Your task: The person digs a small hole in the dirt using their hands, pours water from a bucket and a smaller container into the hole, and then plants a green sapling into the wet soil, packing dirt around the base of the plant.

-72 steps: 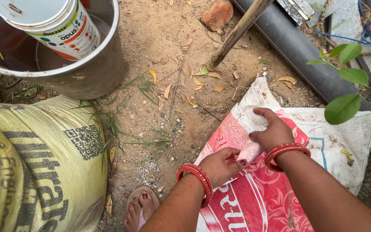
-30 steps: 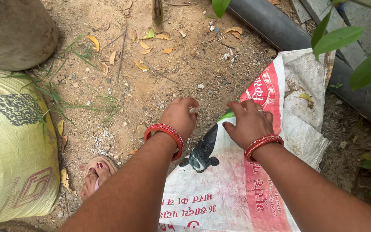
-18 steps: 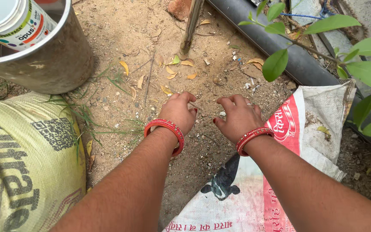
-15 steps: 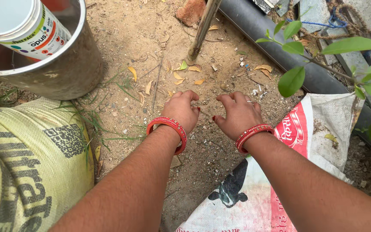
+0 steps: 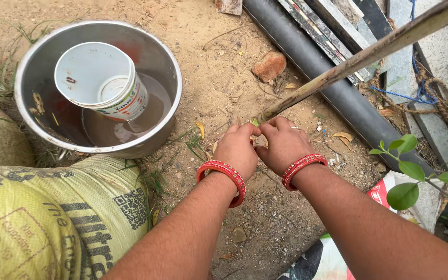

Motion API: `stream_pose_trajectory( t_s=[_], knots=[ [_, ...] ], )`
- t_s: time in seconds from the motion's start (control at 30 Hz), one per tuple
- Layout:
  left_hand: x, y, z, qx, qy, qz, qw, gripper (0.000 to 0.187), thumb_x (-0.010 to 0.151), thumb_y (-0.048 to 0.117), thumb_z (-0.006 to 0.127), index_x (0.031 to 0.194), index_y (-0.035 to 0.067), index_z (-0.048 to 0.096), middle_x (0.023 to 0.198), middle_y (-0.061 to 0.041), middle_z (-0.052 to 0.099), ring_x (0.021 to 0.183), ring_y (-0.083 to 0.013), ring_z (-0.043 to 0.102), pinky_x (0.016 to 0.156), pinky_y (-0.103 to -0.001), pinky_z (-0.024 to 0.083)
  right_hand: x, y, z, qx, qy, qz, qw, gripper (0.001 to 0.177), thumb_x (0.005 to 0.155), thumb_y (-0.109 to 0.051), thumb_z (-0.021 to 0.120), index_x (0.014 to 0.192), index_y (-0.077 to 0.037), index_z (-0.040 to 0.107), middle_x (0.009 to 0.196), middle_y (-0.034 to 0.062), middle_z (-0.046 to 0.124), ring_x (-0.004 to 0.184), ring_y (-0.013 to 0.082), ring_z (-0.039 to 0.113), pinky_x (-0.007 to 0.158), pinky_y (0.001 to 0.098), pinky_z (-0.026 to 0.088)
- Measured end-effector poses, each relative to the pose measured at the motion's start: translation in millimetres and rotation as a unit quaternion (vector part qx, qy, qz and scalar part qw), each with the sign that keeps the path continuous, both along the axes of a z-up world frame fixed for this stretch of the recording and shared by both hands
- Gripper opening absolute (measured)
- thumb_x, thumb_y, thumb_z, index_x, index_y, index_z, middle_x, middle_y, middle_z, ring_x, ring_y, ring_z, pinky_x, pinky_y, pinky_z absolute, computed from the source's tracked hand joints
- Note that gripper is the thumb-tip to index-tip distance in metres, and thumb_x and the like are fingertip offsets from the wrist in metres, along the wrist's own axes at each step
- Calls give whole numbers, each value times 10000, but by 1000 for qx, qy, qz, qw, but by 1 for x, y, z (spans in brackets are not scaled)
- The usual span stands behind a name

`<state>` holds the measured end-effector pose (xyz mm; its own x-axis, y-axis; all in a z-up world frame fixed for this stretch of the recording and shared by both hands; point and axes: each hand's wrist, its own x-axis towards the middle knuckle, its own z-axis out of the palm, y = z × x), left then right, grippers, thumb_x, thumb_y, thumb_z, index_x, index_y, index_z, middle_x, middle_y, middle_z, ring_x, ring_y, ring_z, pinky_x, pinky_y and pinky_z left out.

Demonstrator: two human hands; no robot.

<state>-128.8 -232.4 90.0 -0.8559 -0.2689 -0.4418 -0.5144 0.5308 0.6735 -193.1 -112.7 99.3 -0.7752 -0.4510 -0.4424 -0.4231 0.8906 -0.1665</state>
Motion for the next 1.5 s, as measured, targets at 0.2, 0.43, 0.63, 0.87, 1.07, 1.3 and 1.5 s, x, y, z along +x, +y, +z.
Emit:
stream_pose_trajectory(
  t_s=[0.2, 0.43, 0.63, 0.87, 1.07, 1.3, 1.5],
  knots=[
    [11, -33, 27, 61, 12, 119, 991, 243, 938, 107, 597, 1161, 174, 664, 1239, -62, 643, 1097, -269, 666, 956, -396, 536, -16, -36, 12, -39, 16, 94, 995, 402, 846, -319, 734, 1218, -185, 667, 1280, 83, 610, 1225, 310, 578, 1045, 454, 467],
    [41, -60, 74, 22, 92, 265, 960, 170, 953, 185, 613, 1097, 152, 698, 1151, -59, 702, 1044, -297, 679, 875, -423, 546, -31, -86, 41, -180, 57, 158, 969, 402, 839, -245, 732, 1219, -169, 626, 1247, 90, 616, 1091, 341, 649, 927, 472, 528],
    [63, -108, 90, -216, 174, 413, 868, 279, 853, 79, 658, 1131, 84, 681, 1186, -145, 640, 1091, -376, 634, 921, -471, 506, -25, -137, 90, -207, 20, 282, 937, 597, 850, -290, 751, 1394, -226, 513, 1406, 134, 526, 1158, 367, 634, 971, 467, 518],
    [56, -181, 23, -250, 166, 373, 878, 463, 853, 9, 608, 1306, 102, 603, 1410, -144, 533, 1213, -392, 574, 979, -481, 487, -19, -223, 41, -135, 16, 319, 938, 974, 778, -404, 836, 1582, -331, 292, 1610, 281, 254, 1244, 466, 531, 1006, 476, 485],
    [56, -180, 10, -300, 188, 383, 853, 463, 827, 34, 618, 1283, 110, 592, 1415, -118, 517, 1268, -360, 519, 987, -479, 474, -30, -278, -21, -89, 44, 315, 944, 565, 877, -486, 710, 1355, -195, 633, 1296, 252, 653, 1160, 415, 689, 999, 468, 545],
    [63, -168, -1, -325, 239, 405, 821, 440, 861, -5, 544, 1277, 123, 609, 1371, -75, 572, 1266, -307, 548, 1003, -459, 480, -46, -312, -14, -3, -78, 215, 973, 922, 794, -791, 625, 1230, 18, 702, 1045, 244, 747, 994, 394, 777, 844, 486, 616],
    [68, -162, -11, -329, 278, 403, 807, 417, 887, 6, 553, 1286, 116, 606, 1358, -86, 583, 1255, -307, 564, 991, -447, 493, -27, -325, -27, 74, -177, 83, 978, 1043, 861, -858, 493, 1284, 86, 632, 1062, 324, 720, 893, 382, 763, 701, 440, 623]
  ],
)
